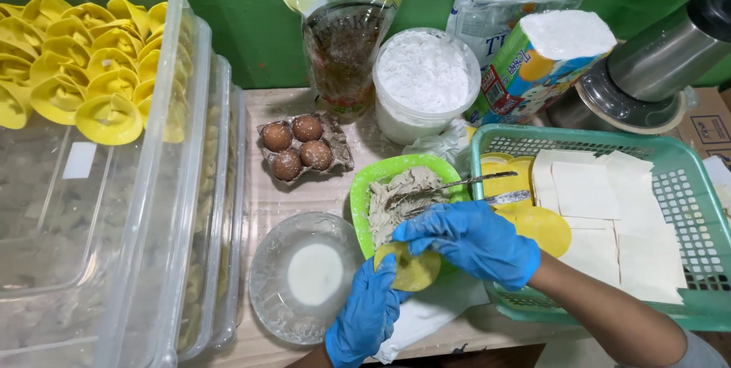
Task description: Assembling wontons by placing meat filling on wrappers and folding them into shape.
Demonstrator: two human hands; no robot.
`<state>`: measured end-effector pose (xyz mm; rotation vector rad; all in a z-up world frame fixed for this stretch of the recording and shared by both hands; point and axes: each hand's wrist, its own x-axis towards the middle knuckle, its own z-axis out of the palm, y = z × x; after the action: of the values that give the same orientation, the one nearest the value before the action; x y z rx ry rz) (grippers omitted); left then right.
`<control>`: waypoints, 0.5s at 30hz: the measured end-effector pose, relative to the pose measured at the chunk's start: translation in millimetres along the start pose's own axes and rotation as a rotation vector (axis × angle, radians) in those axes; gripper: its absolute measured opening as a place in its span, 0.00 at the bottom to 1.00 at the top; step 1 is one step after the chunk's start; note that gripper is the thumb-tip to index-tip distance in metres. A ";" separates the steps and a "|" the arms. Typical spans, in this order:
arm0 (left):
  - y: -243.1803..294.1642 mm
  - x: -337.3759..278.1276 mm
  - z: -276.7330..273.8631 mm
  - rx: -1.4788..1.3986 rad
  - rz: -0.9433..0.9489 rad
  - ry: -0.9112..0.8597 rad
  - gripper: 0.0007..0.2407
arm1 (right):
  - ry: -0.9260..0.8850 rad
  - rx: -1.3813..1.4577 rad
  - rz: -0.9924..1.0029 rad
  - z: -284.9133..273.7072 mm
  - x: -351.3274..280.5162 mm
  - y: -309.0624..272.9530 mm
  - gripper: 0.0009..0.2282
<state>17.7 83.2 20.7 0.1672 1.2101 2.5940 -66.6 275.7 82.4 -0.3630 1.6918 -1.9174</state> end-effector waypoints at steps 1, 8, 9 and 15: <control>-36.4 -0.4 -22.2 -0.199 -0.098 0.194 0.22 | -0.118 -0.304 -0.175 -2.8 7.3 0.9 0.12; -22.5 3.8 -14.4 -0.360 0.155 0.610 0.26 | -0.018 -1.300 -0.218 -40.8 9.2 -6.8 0.19; -24.4 4.2 -15.3 -0.362 0.191 0.585 0.26 | -0.023 -1.517 -0.165 -46.1 8.9 7.2 0.16; -9.0 3.6 -6.0 -0.313 0.190 0.583 0.25 | 0.052 -1.666 0.202 -58.3 10.9 37.6 0.08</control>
<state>14.7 85.4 9.9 -0.6027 0.9507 3.0727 -98.6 315.5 34.1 -0.6412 2.8006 0.0285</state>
